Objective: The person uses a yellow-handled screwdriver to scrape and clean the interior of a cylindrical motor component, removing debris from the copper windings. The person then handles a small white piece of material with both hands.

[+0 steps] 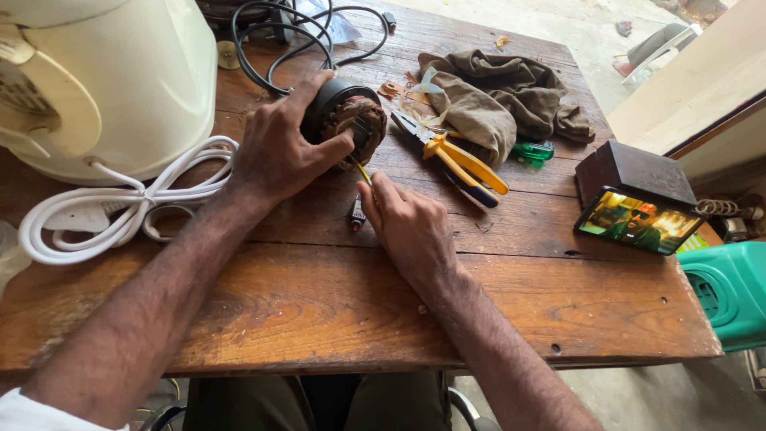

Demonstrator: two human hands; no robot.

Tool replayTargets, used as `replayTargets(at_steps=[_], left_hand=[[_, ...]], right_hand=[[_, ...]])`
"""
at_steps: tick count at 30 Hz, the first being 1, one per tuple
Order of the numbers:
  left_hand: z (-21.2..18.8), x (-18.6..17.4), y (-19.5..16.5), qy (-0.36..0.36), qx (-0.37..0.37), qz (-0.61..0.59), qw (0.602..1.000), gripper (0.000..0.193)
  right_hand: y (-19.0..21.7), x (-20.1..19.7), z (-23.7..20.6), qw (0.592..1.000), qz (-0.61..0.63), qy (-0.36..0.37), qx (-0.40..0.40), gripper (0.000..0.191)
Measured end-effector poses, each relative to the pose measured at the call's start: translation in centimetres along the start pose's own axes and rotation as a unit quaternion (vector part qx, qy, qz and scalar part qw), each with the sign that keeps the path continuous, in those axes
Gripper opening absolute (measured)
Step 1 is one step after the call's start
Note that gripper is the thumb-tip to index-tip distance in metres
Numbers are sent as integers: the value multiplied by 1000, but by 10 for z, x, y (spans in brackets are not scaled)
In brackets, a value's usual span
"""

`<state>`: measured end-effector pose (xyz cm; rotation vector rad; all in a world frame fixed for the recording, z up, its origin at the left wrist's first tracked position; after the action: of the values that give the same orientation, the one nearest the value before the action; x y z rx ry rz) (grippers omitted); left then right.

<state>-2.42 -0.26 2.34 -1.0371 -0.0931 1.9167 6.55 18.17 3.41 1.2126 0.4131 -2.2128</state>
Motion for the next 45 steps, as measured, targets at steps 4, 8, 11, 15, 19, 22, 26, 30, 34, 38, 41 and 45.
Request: replayTargets(at_steps=[4,8,11,15,19,22,26,30,34,38,41,45], left_hand=[[0,0,1,-15,16,10,1000,71],[2,3,3,-12,11,0,1000,72],[2,4,3,-9,10,-3,1000,73],[3,2,2,-11,11,5,1000,72],[6,-1,-1,-11,-22,-20,1000,69],[5,-6,3,6,-127,-79,989,63],[1,-12,-3,19,-153,-100,983,61],[-5,-11,-19,-6,-62,-30,998,70],[-15,-17,-18,-11,-24,-51,998,71],[-13,-13,-7,37,-59,-98,993,71],[-12,-11,-9,42,-16,-88,995,73],[-15,-11,-21,37,63,-22,997,81]], right_hand=[[-2,3,-1,1000,-8,5,-3,22],[-4,6,-2,1000,-15,15,-11,22],[-5,8,-2,999,-21,22,-13,22],[-5,9,-2,999,-24,33,-6,22],[-1,6,-2,999,-49,-8,-22,22],[1,8,2,997,-67,-7,-27,23],[-3,5,4,1000,-17,8,11,23],[-3,-13,0,998,-11,-55,19,22],[-10,-32,-4,995,-6,-70,70,18],[-8,-39,-8,993,48,-53,93,19],[-4,-39,-6,994,53,-57,72,20],[-6,-36,-6,995,53,-31,75,19]])
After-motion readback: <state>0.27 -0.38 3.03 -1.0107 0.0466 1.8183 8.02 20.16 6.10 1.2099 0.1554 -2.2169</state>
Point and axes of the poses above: each hand's wrist, its own z-axis towards the middle knuckle, its own x-axis out of the palm, y = z × x, the point moved 4 cm from there along z, towards the middle knuckle, and after that the axes turned 9 degrees about y, right-handed, at the moved point
